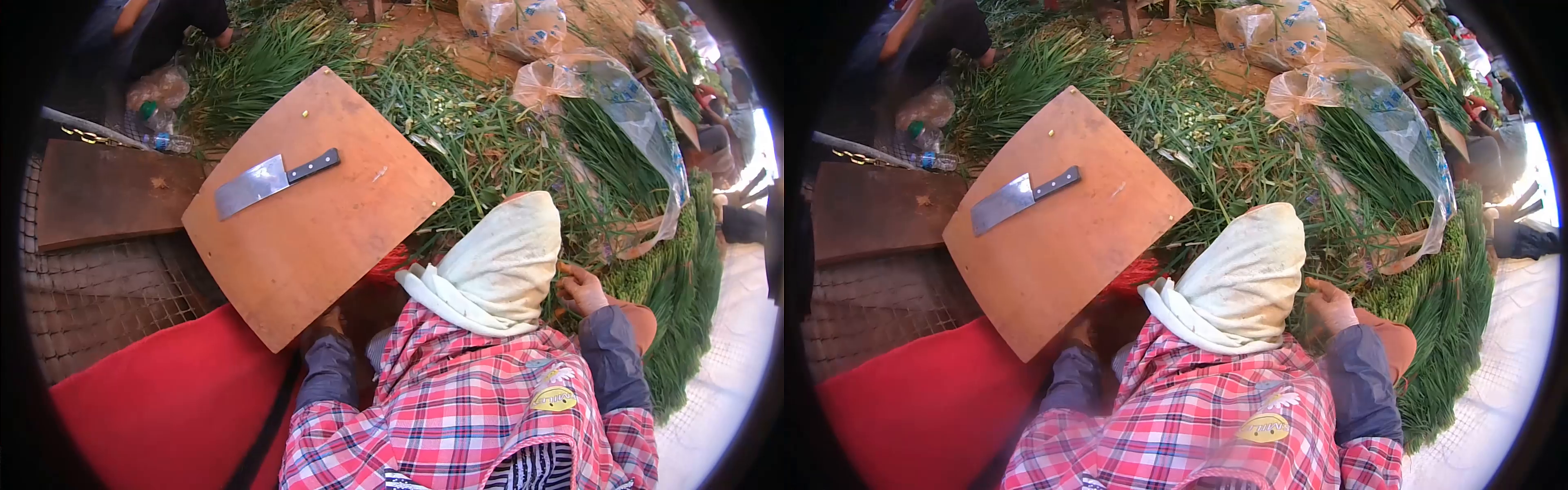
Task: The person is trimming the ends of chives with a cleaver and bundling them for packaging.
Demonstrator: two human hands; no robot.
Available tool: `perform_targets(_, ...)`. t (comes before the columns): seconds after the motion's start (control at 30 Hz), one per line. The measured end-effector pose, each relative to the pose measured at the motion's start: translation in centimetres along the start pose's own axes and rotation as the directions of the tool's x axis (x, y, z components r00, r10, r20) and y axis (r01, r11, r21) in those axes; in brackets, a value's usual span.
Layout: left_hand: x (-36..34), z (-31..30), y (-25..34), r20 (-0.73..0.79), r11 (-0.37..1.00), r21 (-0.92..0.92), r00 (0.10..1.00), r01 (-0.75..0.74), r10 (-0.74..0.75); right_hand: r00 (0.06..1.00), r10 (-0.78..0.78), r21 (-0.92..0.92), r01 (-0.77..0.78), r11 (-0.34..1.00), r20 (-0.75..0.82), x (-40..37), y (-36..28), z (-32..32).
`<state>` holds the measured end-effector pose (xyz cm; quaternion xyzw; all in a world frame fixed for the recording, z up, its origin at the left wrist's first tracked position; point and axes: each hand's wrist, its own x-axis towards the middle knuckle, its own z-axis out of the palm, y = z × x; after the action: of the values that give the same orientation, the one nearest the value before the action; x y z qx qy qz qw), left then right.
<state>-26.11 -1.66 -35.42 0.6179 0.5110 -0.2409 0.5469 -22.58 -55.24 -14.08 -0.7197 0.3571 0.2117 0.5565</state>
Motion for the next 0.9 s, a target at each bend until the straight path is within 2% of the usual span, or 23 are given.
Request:
perform_targets(0.07,-2.7,2.3,1.0,0.058,0.999,0.003,0.998,-0.035,0.034,0.999,-0.024,-0.076,0.026,0.997,0.022,-0.7,-0.5,0.6)
perform_targets(0.2,-4.4,7.8,2.6,0.114,0.974,0.03,0.969,-0.226,0.221,0.999,-0.017,-0.048,0.02,0.999,0.048,-0.7,-0.2,0.4)
perform_targets(0.3,-1.3,11.0,3.0,0.195,0.984,0.057,0.969,-0.166,0.152,0.996,0.006,0.015,-0.008,1.0,0.094,0.4,2.3,-1.2)
perform_targets(0.4,-3.7,12.8,8.3,0.068,0.978,0.181,0.991,0.104,-0.118,0.993,0.073,-0.021,-0.071,0.997,0.097,0.0,1.6,-1.0)
perform_targets(0.5,2.2,13.8,3.9,-0.04,0.979,0.131,0.988,0.156,-0.152,0.99,0.099,-0.059,-0.093,0.994,0.097,-0.1,2.6,-1.2)
perform_targets(0.53,3.8,12.8,1.8,0.056,0.902,0.431,0.998,-0.025,0.001,0.989,0.105,-0.04,-0.102,0.994,0.101,-0.2,2.7,-1.3)
perform_targets(0.57,5.2,10.8,-0.3,0.192,0.714,0.666,0.974,-0.217,0.117,0.988,0.11,-0.021,-0.108,0.994,0.108,-0.3,2.8,-1.3)
perform_targets(0.63,1.7,9.0,1.0,0.189,0.832,0.534,0.98,-0.152,0.057,0.986,0.125,-0.006,-0.125,0.992,0.114,0.1,2.4,-1.0)
perform_targets(0.67,-3.3,8.6,3.4,0.1,0.987,0.099,0.986,0.124,-0.133,0.984,0.142,-0.014,-0.141,0.99,0.11,0.2,1.9,-0.8)
perform_targets(0.73,-2.4,4.9,0.6,0.079,0.99,0.004,0.987,0.138,-0.137,0.982,0.149,-0.048,-0.144,0.988,0.113,0.8,1.9,-0.8)
perform_targets(0.8,-1.7,0.6,-1.4,0.056,0.994,0.067,0.995,0.083,-0.087,0.985,0.115,-0.094,-0.103,0.99,0.132,2.1,2.3,-0.7)
perform_targets(0.9,0.2,-6.0,-4.5,0.219,0.971,-0.092,0.956,0.219,-0.195,0.982,0.112,-0.1,-0.097,0.99,0.153,3.1,2.2,0.2)
